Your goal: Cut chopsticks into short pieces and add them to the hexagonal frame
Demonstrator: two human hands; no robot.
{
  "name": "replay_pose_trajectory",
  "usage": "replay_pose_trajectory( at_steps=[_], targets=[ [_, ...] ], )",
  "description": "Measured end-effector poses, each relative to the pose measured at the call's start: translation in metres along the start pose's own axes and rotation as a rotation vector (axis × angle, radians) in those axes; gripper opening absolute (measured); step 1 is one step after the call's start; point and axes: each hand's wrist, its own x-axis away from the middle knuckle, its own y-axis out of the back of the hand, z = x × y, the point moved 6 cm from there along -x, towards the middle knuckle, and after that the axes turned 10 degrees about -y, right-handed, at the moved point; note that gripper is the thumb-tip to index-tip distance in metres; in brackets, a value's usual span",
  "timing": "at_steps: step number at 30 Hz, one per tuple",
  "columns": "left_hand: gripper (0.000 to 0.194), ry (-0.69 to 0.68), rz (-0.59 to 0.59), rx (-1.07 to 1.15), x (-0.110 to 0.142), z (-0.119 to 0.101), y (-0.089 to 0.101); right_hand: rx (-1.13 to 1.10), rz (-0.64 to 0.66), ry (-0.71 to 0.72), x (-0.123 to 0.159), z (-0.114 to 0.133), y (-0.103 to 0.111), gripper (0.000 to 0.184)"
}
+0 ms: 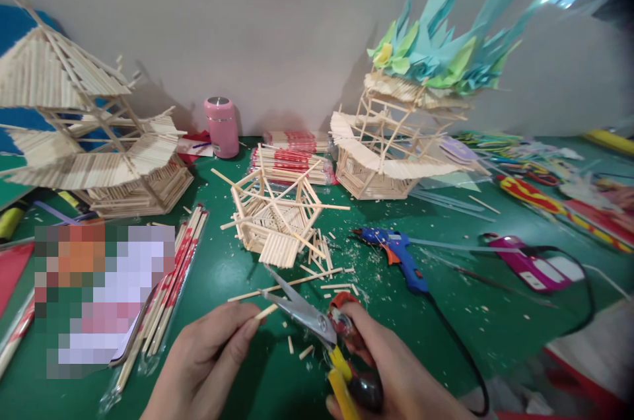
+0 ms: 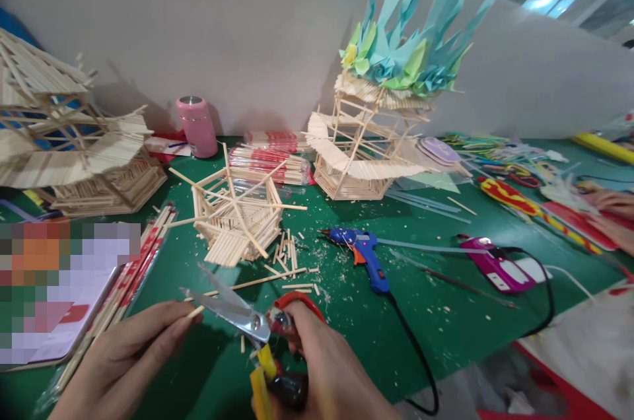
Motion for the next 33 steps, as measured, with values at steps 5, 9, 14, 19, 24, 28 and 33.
replay_pose_trajectory(
  at_steps=[5, 9, 14, 19, 24, 28, 33],
  targets=[
    [0.016, -0.046, -0.004, -0.017, -0.002, -0.002, 0.001, 0.022, -0.089, 0.029, 0.005, -0.005, 0.003, 0.049],
    [0.017, -0.104, -0.053, -0.016, -0.003, 0.000, 0.002, 0.017, -0.071, 0.036, 0.008, -0.003, 0.002, 0.051],
    [0.020, -0.155, -0.062, -0.053, -0.006, -0.003, 0.007, 0.041, 0.044, -0.021, 0.007, -0.001, 0.001, 0.050],
    [0.021, -0.157, -0.021, -0.009, -0.003, -0.005, 0.009, 0.064, 0.020, -0.075, 0.003, -0.012, -0.001, 0.039],
    [0.025, 0.076, 0.078, 0.127, 0.008, 0.010, 0.004, 0.056, -0.012, -0.129, -0.005, -0.012, -0.001, 0.024],
    [0.031, 0.382, 0.051, 0.336, 0.017, 0.026, -0.003, 0.081, -0.072, -0.179, -0.005, -0.011, 0.008, 0.027],
    [0.035, 0.574, -0.069, 0.589, 0.021, 0.030, -0.014, 0.297, -0.155, -0.125, 0.000, -0.022, 0.024, 0.031]
  ],
)
